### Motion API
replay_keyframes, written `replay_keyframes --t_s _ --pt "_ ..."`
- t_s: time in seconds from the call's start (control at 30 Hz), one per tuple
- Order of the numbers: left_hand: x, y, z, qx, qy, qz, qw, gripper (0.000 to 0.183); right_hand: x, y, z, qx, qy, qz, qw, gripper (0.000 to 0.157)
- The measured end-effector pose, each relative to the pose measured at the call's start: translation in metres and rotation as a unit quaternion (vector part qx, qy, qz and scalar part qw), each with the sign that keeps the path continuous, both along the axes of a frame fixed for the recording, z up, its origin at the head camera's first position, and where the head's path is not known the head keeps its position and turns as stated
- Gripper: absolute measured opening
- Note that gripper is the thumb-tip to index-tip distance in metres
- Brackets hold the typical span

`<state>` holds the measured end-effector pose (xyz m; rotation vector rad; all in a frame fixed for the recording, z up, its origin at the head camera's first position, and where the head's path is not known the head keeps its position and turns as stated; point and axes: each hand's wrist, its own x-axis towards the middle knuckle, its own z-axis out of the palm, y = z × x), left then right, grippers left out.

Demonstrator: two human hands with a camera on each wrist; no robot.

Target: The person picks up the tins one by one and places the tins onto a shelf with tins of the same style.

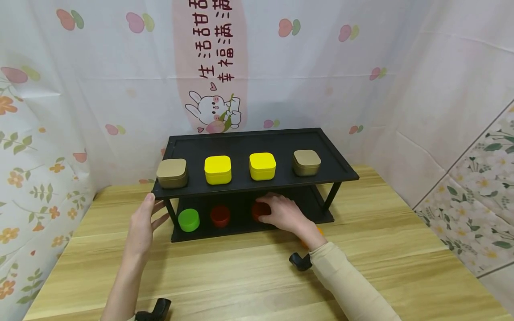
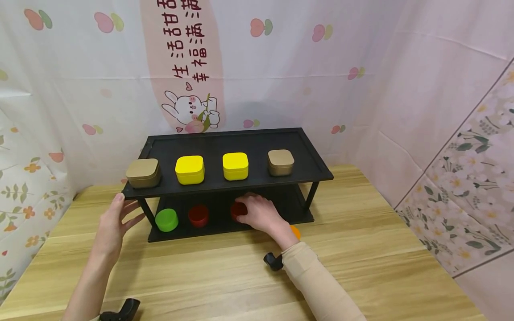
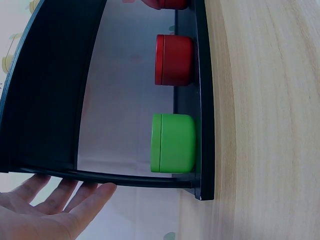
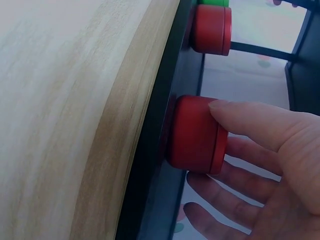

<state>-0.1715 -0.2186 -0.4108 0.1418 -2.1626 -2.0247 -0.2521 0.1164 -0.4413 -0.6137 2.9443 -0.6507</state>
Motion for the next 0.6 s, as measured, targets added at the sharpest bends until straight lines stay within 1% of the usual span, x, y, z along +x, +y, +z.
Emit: replay_keyframes --t_s 0.2,0.43,0.6 --pt "-0.0004 -0.0009 -0.0006 -0.001 -0.006 0.003 1.0000 0.060 0.0007 -0.0002 0.0001 0.000 0.003 0.002 1.000 0.050" --pt "-0.0009 -0.0004 0.0004 -0.005 -0.005 0.004 1.0000 0.063 0.0015 0.0001 0.0003 0.005 0.005 0.006 1.000 0.050" --pt "-0.0008 -0.0004 0.0001 -0.002 -0.005 0.005 1.0000 0.062 0.0020 0.0000 0.0010 0.006 0.002 0.004 1.000 0.051"
